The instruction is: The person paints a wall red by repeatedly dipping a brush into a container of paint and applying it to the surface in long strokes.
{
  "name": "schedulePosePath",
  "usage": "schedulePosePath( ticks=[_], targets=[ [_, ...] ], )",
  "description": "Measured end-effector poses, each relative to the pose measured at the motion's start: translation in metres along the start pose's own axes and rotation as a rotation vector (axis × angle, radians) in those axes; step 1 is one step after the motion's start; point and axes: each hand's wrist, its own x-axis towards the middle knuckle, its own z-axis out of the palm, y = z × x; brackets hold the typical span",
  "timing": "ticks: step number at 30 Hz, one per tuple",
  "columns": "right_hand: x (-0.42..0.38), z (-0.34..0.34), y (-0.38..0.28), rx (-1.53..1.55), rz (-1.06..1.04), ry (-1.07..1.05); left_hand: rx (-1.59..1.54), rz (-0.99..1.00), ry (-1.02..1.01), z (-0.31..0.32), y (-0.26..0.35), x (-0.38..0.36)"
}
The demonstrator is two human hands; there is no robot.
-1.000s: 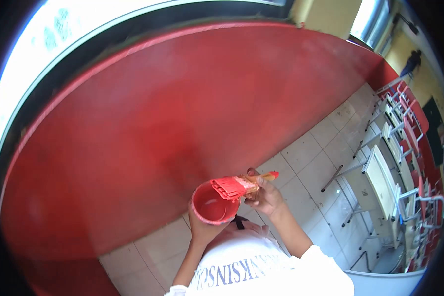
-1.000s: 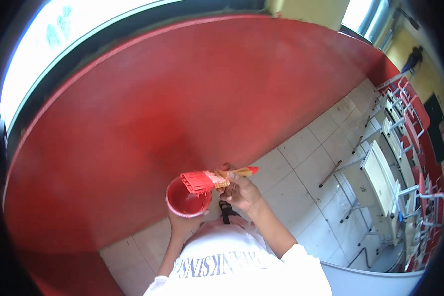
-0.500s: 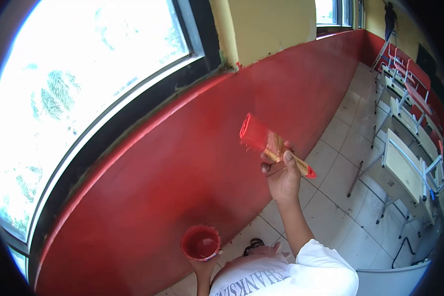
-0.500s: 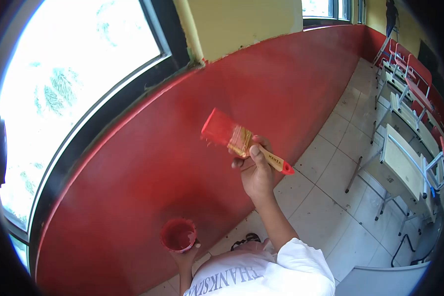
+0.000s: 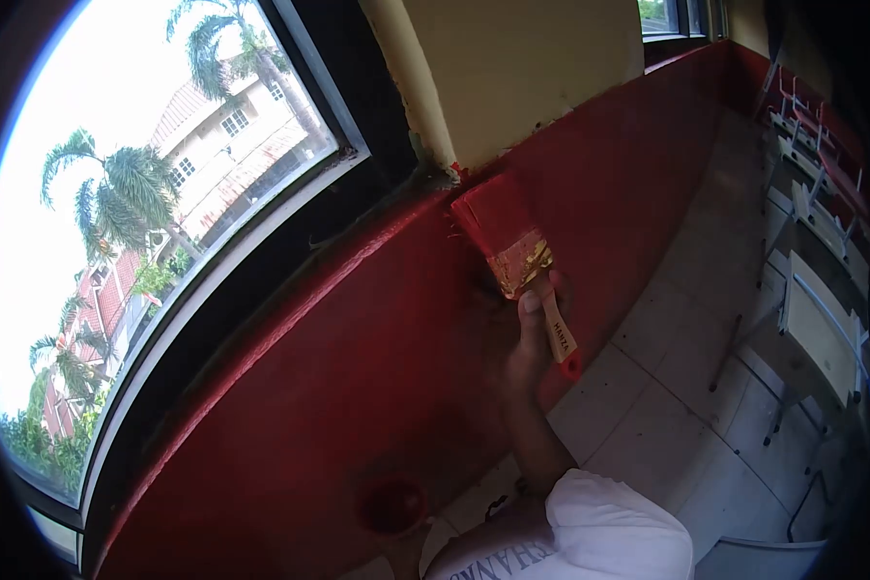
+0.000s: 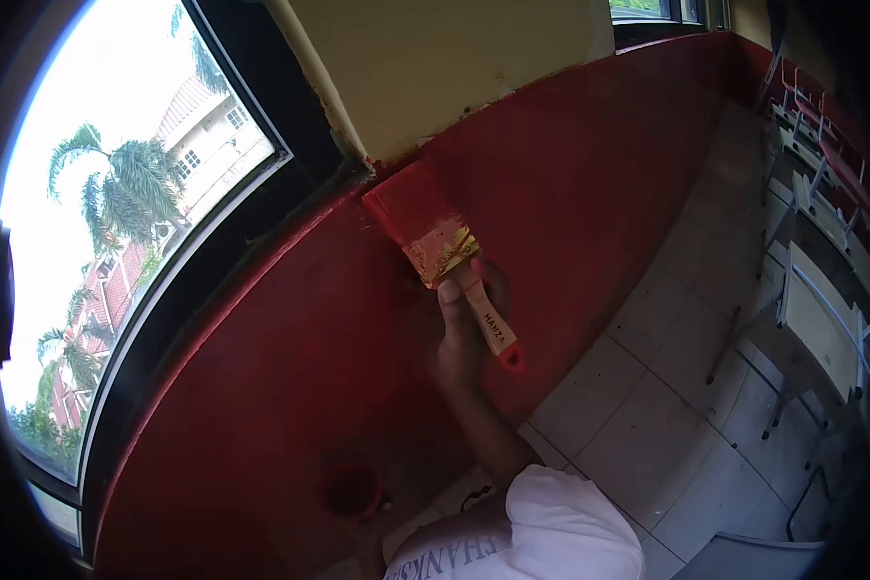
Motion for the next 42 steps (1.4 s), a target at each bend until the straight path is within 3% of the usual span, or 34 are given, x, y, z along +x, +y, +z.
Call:
schedulePosePath(
  ticks=[7, 19, 31, 42],
  targets=[
    [0.0, 0.008, -0.002, 0.1, 0.032, -0.057, 0.028, 0.01, 0.004, 0.001, -0.001, 0.006],
    [0.003, 0.011, -0.01, -0.188, 0.002, 0.042, 0.048, 0.029, -0.019, 0.003, -0.006, 0.008],
    [0.005, 0.003, -0.011, -0.224, -0.03, -0.018, 0.06, 0.066, -0.043, -0.001, -0.01, 0.007],
    [-0.004, -0.015, -0.014, -0.235, 0.064, -0.038, 0.079, 0.108, -0.072, -0.003, -0.015, 0.003]
  ],
)
